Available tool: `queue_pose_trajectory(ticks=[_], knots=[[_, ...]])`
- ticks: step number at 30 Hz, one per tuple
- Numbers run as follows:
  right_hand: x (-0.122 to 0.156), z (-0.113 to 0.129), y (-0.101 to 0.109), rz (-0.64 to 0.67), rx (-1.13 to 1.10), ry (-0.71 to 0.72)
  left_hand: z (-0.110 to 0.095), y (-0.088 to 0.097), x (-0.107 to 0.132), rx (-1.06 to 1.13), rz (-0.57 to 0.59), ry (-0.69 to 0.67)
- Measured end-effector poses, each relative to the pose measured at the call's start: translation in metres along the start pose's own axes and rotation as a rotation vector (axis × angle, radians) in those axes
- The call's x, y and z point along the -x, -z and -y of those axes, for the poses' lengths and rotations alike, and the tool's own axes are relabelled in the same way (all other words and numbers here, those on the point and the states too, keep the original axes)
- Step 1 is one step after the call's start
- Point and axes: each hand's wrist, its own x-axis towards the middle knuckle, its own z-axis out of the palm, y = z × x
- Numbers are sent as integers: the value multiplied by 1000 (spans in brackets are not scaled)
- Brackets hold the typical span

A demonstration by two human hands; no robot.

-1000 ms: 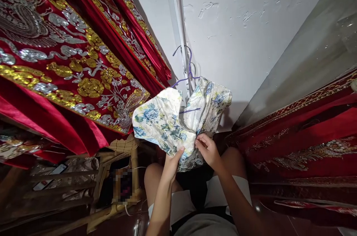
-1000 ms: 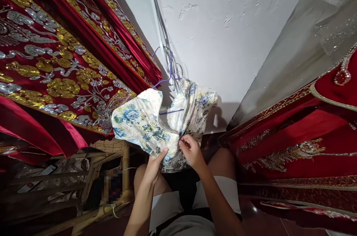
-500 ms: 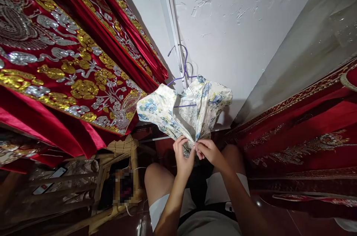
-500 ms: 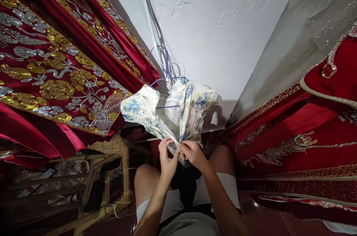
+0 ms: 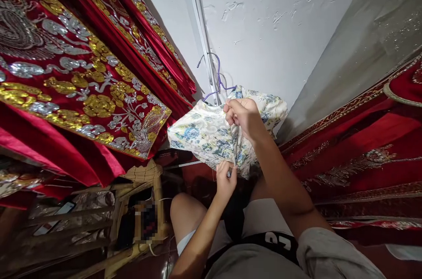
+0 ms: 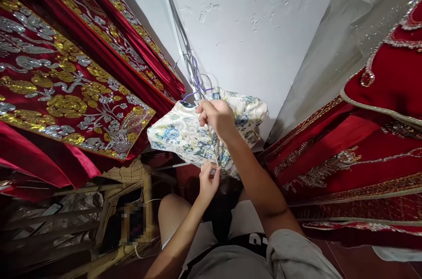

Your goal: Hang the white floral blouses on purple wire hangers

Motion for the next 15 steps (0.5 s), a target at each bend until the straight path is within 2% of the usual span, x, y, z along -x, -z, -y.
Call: queue_pose_trajectory(ticks=[2, 4, 7, 8, 10, 12, 14, 15], knots=[[2, 1, -5, -14, 10, 6, -5, 12, -12, -4, 32, -21], [12, -5, -7, 2, 43, 10, -21, 29, -32, 16, 3, -86], [29, -9, -8, 24, 108, 30, -64, 57, -76, 115, -171, -283], [33, -8, -9, 37, 133, 38, -80, 65, -91, 131, -192, -366], [37, -5, -10, 56, 190, 59, -111, 76, -117, 88, -156, -457], [36, -6, -12, 47, 256, 87, -135, 82, -134, -14, -42, -510], [32, -18, -12, -11, 339, 128, -150, 85, -142, -108, 2, -554], [30, -29, -12, -36, 384, 143, -154, 88, -145, -129, -33, -571]])
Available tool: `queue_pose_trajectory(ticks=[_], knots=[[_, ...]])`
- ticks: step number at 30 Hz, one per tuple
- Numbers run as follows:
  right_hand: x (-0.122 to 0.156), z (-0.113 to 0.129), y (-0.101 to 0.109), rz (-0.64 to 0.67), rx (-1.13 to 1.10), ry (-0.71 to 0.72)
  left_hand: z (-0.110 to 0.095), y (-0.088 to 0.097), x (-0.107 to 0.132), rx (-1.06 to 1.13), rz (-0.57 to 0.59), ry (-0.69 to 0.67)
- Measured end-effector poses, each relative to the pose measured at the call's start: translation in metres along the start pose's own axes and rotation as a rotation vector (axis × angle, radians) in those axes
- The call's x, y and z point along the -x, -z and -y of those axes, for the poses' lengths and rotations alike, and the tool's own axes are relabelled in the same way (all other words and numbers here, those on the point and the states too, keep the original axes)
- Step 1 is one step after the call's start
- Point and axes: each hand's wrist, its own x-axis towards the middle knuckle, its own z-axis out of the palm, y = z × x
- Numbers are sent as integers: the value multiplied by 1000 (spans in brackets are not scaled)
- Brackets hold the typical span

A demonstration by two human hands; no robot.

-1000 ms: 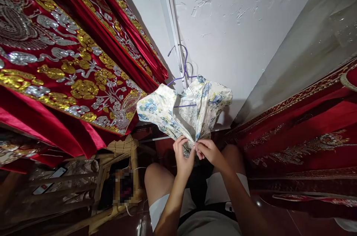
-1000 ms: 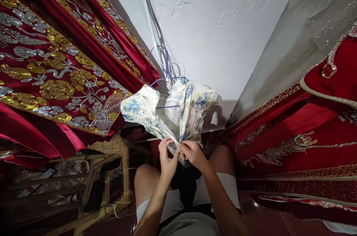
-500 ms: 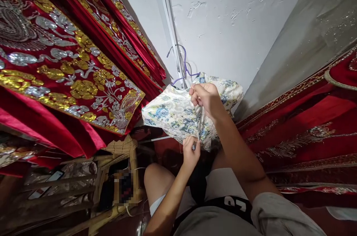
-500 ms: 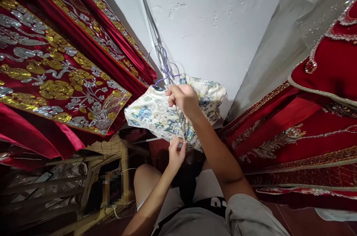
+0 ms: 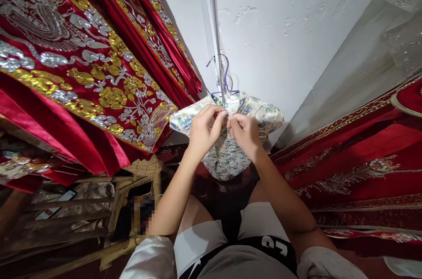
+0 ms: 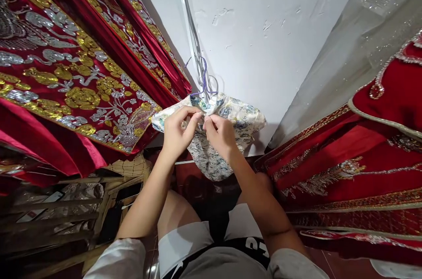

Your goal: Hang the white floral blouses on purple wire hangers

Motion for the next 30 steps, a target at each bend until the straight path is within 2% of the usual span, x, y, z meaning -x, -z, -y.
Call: queue_pose_trajectory(ticks=[2, 5, 6, 8, 10, 12, 13, 17, 20, 22, 25, 28, 30], knots=[[4, -26, -7, 3, 68, -4, 6, 11, -4, -14, -175, 7], [25, -58, -16, 46, 36, -110, 40, 46, -3, 161, -559, 137], [34, -64, -18, 43, -11, -146, 57, 60, 1, 285, -667, 212], [54, -67, -22, 35, -128, -187, 91, 83, 16, 616, -801, 433], [70, -65, -26, 37, -245, -204, 118, 89, 41, 876, -883, 720], [81, -63, -31, 14, -328, -241, 132, 74, 75, 1022, -842, 976], [85, -64, -32, -6, -355, -267, 134, 61, 93, 1059, -802, 1034], [97, -78, -24, -28, -365, -354, 123, 3, 151, 1010, -804, 1170], [103, -91, -6, 97, -283, -418, 105, -17, 164, 991, -816, 1209], [104, -96, 4, 190, -190, -461, 91, -18, 160, 1018, -795, 1138], [96, -101, 7, 134, -83, -409, 62, -16, 149, 1087, -647, 911], [82, -101, -4, 66, -137, -301, 27, -20, 139, 1027, -326, 763], [74, -97, -13, 159, -273, -342, 6, -22, 136, 836, -92, 691]])
